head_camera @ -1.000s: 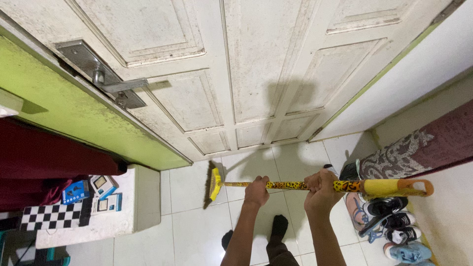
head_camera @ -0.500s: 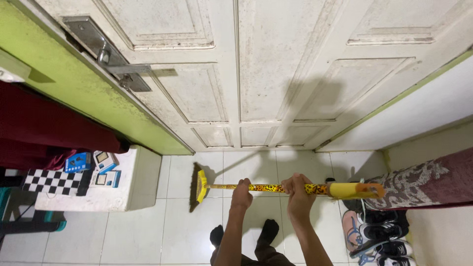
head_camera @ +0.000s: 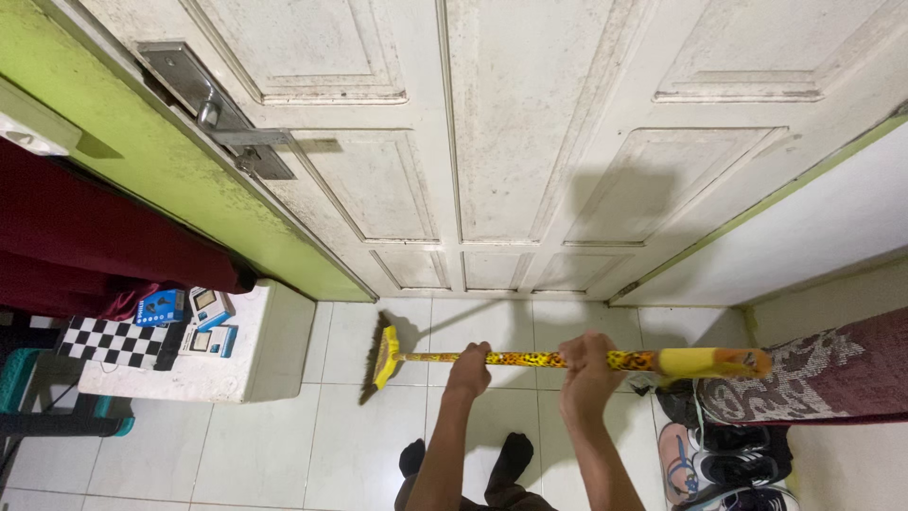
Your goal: The person sweeps the floor with a broom, moving the broom head across the tiles near a doorway.
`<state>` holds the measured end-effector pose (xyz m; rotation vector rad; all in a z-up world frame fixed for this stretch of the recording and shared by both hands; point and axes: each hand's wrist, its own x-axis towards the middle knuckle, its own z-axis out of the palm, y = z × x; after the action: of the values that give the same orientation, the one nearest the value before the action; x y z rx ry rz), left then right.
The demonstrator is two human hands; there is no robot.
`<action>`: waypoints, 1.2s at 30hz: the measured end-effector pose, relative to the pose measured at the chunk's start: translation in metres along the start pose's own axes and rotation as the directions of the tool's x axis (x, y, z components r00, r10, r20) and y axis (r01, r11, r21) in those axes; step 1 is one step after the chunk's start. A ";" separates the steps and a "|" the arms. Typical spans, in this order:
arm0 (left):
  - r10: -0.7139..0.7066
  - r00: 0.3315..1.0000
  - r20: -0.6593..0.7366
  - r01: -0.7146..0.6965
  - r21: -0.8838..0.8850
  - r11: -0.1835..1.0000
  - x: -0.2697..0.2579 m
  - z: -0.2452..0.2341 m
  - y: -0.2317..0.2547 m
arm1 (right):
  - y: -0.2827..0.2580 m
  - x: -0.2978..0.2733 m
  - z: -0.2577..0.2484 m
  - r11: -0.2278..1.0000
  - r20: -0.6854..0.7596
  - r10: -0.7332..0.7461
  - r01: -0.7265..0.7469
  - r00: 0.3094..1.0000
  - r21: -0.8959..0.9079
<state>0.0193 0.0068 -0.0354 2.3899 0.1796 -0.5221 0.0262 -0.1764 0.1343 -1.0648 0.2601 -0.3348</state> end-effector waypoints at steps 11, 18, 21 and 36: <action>0.090 0.958 -0.271 -0.174 -0.305 0.936 -0.010 0.014 -0.021 | 0.010 -0.024 0.021 0.984 0.149 0.148 -0.160 0.978 0.076; 0.106 0.970 -0.221 -0.165 -0.268 0.949 -0.015 -0.004 0.024 | -0.007 -0.005 0.021 0.999 0.068 -0.020 0.018 0.997 0.033; 0.113 0.977 -0.182 -0.149 -0.199 0.969 -0.016 -0.013 0.024 | -0.008 -0.003 0.025 0.996 -0.034 0.028 -0.025 0.999 0.085; 0.062 0.989 -0.136 -0.075 -0.092 0.993 -0.034 -0.043 -0.032 | 0.011 -0.041 0.054 0.991 0.175 0.098 -0.111 0.980 0.069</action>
<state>-0.0061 0.0596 -0.0108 2.3273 0.1766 -0.3147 0.0099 -0.1124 0.1514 -0.9918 0.1470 -0.1567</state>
